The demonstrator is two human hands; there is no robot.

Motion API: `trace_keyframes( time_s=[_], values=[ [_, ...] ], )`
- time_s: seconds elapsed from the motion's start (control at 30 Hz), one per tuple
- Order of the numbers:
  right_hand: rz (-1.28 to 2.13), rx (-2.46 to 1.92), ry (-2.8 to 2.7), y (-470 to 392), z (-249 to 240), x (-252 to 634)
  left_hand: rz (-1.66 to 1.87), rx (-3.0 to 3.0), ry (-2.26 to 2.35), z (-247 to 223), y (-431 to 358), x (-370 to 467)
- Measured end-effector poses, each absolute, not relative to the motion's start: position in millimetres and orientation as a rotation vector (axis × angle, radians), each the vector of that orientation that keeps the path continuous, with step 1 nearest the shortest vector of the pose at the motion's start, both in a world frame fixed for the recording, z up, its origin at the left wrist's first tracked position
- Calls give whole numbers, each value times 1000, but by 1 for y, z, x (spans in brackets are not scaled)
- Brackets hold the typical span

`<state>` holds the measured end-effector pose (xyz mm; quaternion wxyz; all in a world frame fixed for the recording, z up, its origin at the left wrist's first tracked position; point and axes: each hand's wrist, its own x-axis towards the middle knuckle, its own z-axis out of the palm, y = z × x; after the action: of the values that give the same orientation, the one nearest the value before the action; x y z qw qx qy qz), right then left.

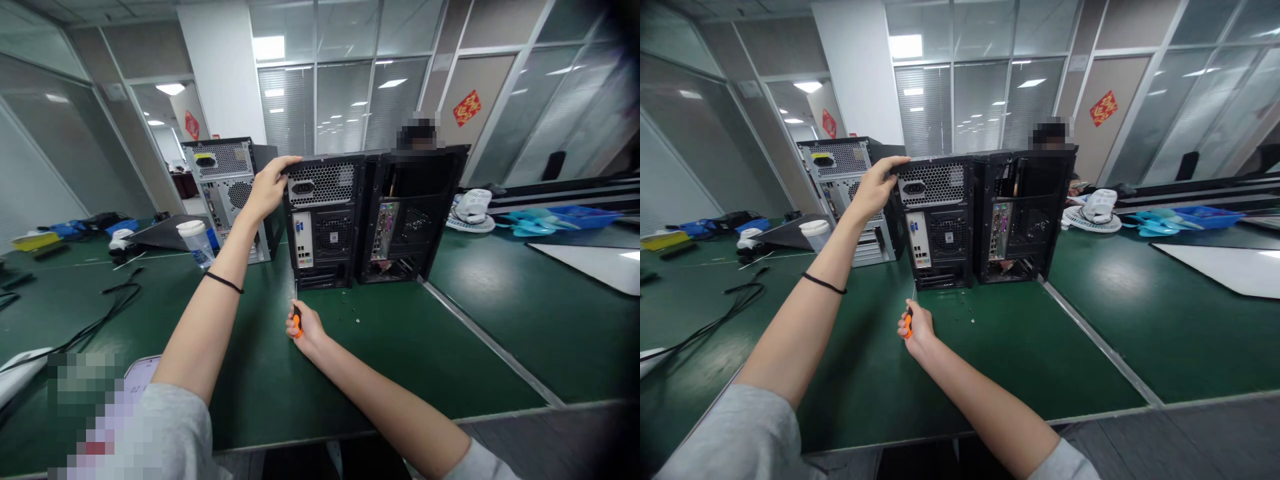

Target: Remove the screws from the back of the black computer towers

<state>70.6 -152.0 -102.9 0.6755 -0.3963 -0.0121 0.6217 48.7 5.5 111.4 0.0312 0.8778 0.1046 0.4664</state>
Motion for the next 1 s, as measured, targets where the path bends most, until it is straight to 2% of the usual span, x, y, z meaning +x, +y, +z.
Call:
trace_keyframes(
  time_s=[0.4,1.0],
  values=[
    [1307,-909,-91,-150,-106,70,1415,2721,313,111,6,48],
    [1342,-950,-102,-154,-104,71,1401,2699,349,112,4,48]
  ],
)
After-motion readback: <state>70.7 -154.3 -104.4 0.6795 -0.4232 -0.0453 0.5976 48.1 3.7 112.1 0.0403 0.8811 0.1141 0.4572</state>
